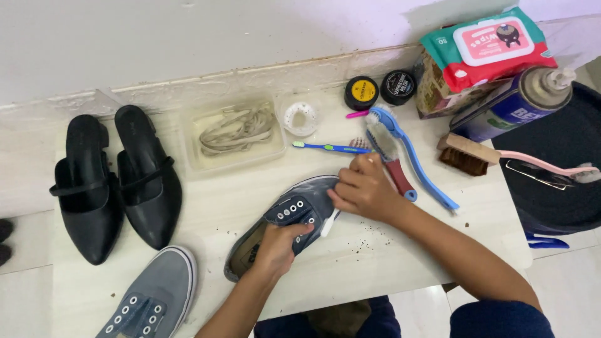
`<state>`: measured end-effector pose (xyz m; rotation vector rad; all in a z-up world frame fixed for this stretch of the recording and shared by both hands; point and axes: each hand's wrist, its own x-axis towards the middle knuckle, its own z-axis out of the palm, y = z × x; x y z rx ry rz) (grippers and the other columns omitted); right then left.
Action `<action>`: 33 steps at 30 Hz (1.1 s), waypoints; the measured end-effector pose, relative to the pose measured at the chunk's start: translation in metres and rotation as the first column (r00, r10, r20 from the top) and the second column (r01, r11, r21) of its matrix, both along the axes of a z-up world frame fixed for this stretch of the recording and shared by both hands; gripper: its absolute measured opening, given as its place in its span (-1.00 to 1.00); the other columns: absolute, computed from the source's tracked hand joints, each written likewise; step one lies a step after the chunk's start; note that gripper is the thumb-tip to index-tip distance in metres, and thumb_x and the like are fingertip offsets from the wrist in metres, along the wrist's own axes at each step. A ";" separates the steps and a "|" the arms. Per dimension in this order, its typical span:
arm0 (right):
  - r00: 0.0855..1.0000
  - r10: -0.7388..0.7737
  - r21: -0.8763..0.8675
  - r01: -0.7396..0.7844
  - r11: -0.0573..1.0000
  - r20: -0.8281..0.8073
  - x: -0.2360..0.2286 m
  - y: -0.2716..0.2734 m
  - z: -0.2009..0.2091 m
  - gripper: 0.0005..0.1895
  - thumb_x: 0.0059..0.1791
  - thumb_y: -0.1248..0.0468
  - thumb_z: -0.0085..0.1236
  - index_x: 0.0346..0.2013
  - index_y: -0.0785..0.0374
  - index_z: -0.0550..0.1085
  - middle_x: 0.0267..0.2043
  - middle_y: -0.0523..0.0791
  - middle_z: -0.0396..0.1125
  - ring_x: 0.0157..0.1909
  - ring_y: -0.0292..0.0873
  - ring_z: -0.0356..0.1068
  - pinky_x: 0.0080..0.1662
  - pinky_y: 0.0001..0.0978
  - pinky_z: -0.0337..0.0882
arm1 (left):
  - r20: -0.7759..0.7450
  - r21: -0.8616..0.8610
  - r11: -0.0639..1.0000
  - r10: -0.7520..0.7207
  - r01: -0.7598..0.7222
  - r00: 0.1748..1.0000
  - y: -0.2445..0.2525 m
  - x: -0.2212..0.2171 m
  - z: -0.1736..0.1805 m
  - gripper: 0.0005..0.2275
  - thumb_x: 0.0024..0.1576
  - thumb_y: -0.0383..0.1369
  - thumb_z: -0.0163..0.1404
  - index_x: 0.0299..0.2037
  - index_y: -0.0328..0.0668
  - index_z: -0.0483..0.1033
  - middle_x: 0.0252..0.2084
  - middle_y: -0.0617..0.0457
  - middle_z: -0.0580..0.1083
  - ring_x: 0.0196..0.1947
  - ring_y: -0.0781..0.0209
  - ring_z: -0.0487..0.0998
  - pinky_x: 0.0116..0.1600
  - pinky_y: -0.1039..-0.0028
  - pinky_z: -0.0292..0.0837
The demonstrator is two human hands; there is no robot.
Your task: The person cleans a gray canvas sneaker using a toothbrush and a white paste. They repeatedly dip the toothbrush into a small container of paste and scrub the upper fabric and white rubber sole of the shoe.
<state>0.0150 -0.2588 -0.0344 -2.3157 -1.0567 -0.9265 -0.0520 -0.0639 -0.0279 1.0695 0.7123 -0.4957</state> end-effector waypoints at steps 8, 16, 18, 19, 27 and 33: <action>1.000 -0.011 -0.039 0.010 0.999 -0.017 -0.005 0.001 -0.001 -0.64 -0.07 0.17 0.11 -0.75 0.05 0.29 -0.58 -0.26 0.11 -0.33 -0.15 0.06 -0.14 -0.26 0.06 | 0.015 -0.027 1.000 0.002 -0.001 1.000 0.000 0.002 -0.003 -0.38 -0.21 -0.73 0.14 0.17 -0.57 0.33 0.10 -0.29 0.38 0.15 -0.05 0.38 0.12 0.12 0.40; 1.000 -0.011 -0.028 0.010 1.000 -0.029 0.000 0.000 0.005 -0.60 -0.02 0.12 0.06 -0.74 0.06 0.28 -0.58 -0.25 0.10 -0.33 -0.14 0.08 -0.14 -0.24 0.06 | 0.013 -0.060 0.998 0.030 -0.029 0.999 0.001 0.002 -0.013 -0.41 -0.21 -0.74 0.14 0.13 -0.57 0.36 0.03 -0.30 0.43 0.05 -0.06 0.46 0.01 0.11 0.49; 0.999 -0.025 -0.065 0.027 0.998 0.025 0.001 -0.003 -0.006 -0.63 -0.05 0.14 0.06 -0.73 0.06 0.27 -0.57 -0.24 0.11 -0.32 -0.13 0.11 -0.15 -0.22 0.05 | 0.000 -0.029 0.998 -0.057 0.057 0.998 0.002 0.001 -0.006 -0.35 -0.17 -0.66 0.18 0.22 -0.49 0.30 0.12 -0.26 0.40 0.17 -0.01 0.38 0.16 0.11 0.38; 0.999 -0.022 -0.064 0.024 0.998 0.028 0.007 -0.012 0.000 -0.63 -0.05 0.14 0.06 -0.73 0.06 0.27 -0.57 -0.24 0.11 -0.32 -0.13 0.11 -0.15 -0.22 0.05 | 0.003 -0.028 0.998 -0.054 0.054 0.999 0.002 -0.002 -0.004 -0.35 -0.17 -0.66 0.18 0.22 -0.49 0.30 0.12 -0.26 0.40 0.17 -0.01 0.38 0.16 0.11 0.38; 0.768 -0.520 -0.192 0.613 0.767 0.373 0.066 -0.009 0.061 -0.62 0.18 -0.01 -0.29 -0.36 0.09 0.36 -0.37 -0.15 0.11 -0.24 -0.03 0.18 -0.15 -0.18 0.09 | 0.151 0.017 0.986 -0.164 0.163 0.975 0.000 -0.005 -0.025 -0.36 -0.12 -0.59 0.20 0.25 -0.36 0.32 0.20 -0.16 0.37 0.23 0.01 0.31 0.22 0.18 0.32; 0.890 -0.235 -0.395 0.392 0.831 0.391 0.113 0.031 0.040 -0.84 -0.10 0.37 0.13 -0.54 0.13 0.36 -0.44 -0.10 0.21 -0.17 -0.04 0.18 -0.14 -0.28 0.15 | 0.083 -0.013 0.978 -0.205 0.207 0.975 0.014 0.003 0.036 -0.36 -0.11 -0.46 0.24 0.23 -0.47 0.31 0.08 -0.19 0.42 0.13 0.11 0.42 0.14 0.22 0.40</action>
